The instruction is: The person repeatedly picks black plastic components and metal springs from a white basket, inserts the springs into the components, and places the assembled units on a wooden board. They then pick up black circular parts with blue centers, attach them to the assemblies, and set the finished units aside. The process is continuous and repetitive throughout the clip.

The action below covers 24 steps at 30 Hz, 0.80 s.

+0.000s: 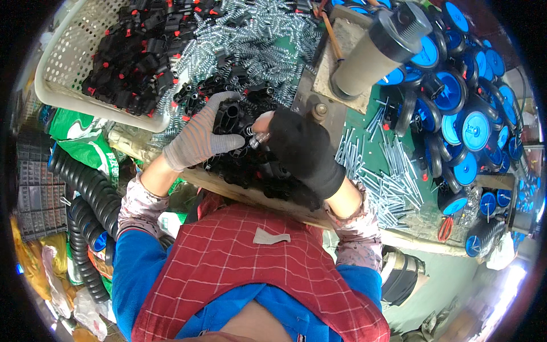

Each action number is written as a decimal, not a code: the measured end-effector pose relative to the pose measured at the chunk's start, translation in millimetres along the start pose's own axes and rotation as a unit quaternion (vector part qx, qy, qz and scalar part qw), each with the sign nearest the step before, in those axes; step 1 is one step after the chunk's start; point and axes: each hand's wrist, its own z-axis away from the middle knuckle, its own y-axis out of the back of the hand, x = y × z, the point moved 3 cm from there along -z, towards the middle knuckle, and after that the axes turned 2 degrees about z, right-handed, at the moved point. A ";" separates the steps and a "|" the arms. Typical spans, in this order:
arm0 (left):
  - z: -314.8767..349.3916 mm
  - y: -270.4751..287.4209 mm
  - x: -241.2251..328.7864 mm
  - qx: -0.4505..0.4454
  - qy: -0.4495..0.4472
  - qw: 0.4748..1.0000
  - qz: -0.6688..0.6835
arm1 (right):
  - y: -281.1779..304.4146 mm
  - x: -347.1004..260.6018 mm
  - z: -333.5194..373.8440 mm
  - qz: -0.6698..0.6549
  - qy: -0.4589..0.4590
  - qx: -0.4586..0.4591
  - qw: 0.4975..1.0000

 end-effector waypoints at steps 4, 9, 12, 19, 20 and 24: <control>-5.9 5.2 -7.9 -0.023 -0.004 0.999 0.031 | -11.0 -9.6 -16.4 0.134 0.183 0.002 0.974; -15.8 13.3 -12.0 0.013 -0.003 0.994 -0.105 | -13.0 8.4 -37.2 0.191 -0.015 -0.018 0.981; -21.4 13.3 -10.3 -0.001 0.011 0.989 -0.148 | -21.0 22.6 -49.1 0.093 -0.114 -0.133 0.980; -30.0 14.3 -12.1 -0.001 0.078 0.980 -0.183 | -23.8 14.3 -58.5 0.351 0.098 -0.125 0.923; -30.4 15.0 -12.8 0.005 0.081 0.981 -0.175 | -23.7 15.4 -57.8 0.356 0.088 -0.141 0.920; -29.5 15.2 -12.6 0.004 0.065 0.990 -0.121 | -23.9 17.4 -55.6 0.349 0.078 -0.132 0.924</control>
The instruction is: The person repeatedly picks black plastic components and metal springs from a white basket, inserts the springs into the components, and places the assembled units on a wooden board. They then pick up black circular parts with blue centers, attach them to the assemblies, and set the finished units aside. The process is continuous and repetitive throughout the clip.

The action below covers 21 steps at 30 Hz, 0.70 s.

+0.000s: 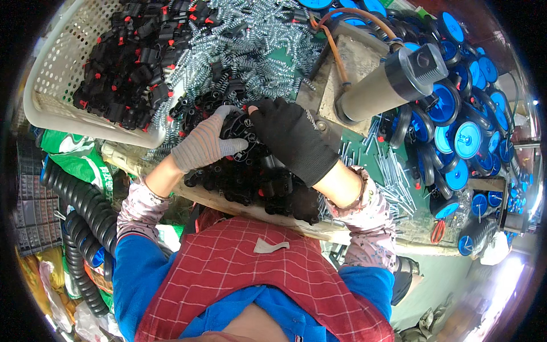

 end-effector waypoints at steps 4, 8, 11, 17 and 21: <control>0.2 -2.4 3.2 0.000 0.018 0.997 -0.075 | -2.8 -2.4 3.0 -0.021 -0.015 0.027 0.999; -0.3 -7.6 10.1 0.019 -0.019 0.996 -0.080 | -5.9 -7.4 3.9 0.070 -0.020 0.001 0.997; -0.3 -13.8 11.7 0.029 -0.038 0.994 -0.097 | -5.5 -8.2 2.2 0.012 -0.029 -0.014 0.999; 5.8 -25.5 3.5 0.122 -0.134 0.940 -0.290 | 7.8 15.0 38.3 -0.477 -0.169 0.048 0.861; 10.2 -27.0 -5.3 0.163 -0.197 0.931 -0.262 | 6.9 15.3 79.3 -0.811 -0.222 0.090 0.534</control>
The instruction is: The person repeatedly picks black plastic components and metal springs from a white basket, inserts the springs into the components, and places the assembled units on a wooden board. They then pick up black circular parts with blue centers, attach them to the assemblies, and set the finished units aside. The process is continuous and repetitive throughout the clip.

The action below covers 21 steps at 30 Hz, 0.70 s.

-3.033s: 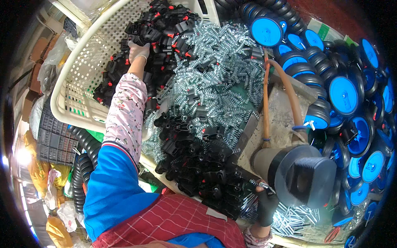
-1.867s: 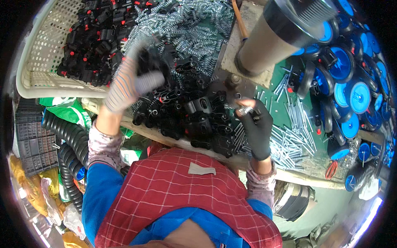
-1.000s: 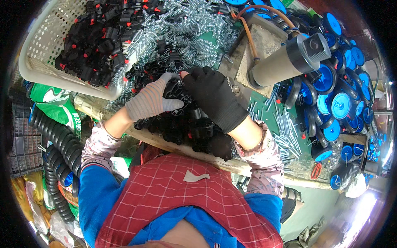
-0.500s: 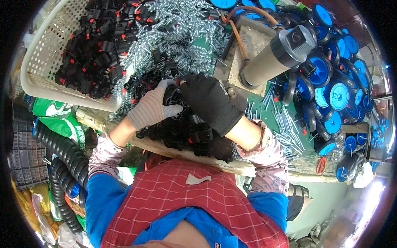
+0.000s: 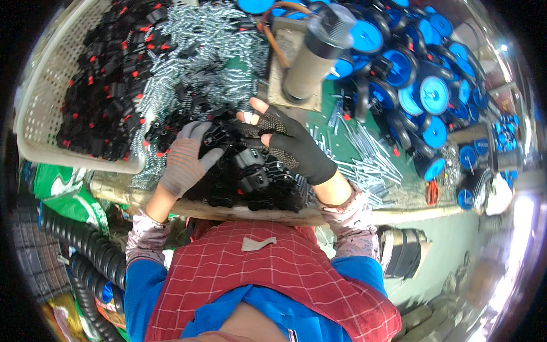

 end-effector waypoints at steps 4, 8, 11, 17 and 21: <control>3.0 6.3 6.1 0.051 -0.036 0.998 -0.029 | 3.6 7.6 28.5 -0.140 -0.003 0.017 0.990; 2.3 19.8 30.7 0.111 -0.069 0.990 0.052 | 2.0 6.9 44.8 -0.194 0.018 0.004 0.981; 2.1 26.2 59.0 0.152 -0.149 0.974 0.081 | -1.7 5.9 54.2 -0.185 0.036 0.018 0.982; -5.8 12.2 102.3 0.128 -0.193 0.964 0.131 | -3.7 2.6 79.7 -0.189 0.075 0.013 0.979; -10.1 2.3 128.9 0.133 -0.224 0.954 0.148 | 0.1 0.7 98.9 -0.168 0.086 0.032 0.981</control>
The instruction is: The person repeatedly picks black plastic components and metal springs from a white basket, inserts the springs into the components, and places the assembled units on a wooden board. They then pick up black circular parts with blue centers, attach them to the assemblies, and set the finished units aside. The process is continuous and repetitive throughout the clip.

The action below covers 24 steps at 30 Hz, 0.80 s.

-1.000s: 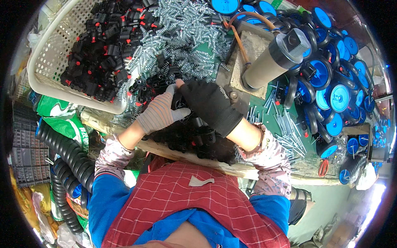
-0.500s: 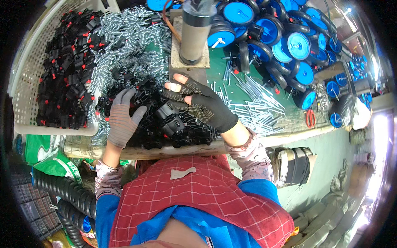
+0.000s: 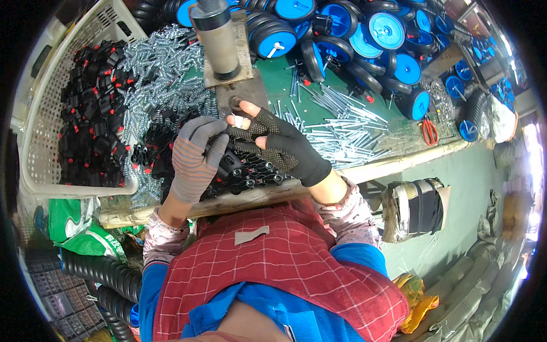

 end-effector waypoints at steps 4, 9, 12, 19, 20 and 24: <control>-19.3 -17.3 10.4 -0.012 -0.039 0.999 0.017 | 6.4 -6.0 19.0 0.157 0.019 0.036 0.987; -32.3 -43.3 23.6 -0.069 -0.070 0.995 0.014 | 16.5 -9.6 39.1 0.415 0.081 0.090 0.902; -38.7 -57.7 27.8 -0.110 -0.092 0.990 -0.001 | 22.9 -8.9 45.7 0.457 0.105 0.094 0.878; -37.1 -77.8 28.0 -0.262 -0.150 0.949 -0.092 | 34.8 -15.1 57.6 0.601 0.030 0.112 0.791; -36.3 -78.8 28.7 -0.264 -0.154 0.949 -0.080 | 33.2 -16.5 59.3 0.620 0.034 0.104 0.777; -45.8 -85.9 18.7 -0.283 -0.069 0.953 -0.078 | 27.8 -13.2 66.5 0.534 -0.036 -0.008 0.844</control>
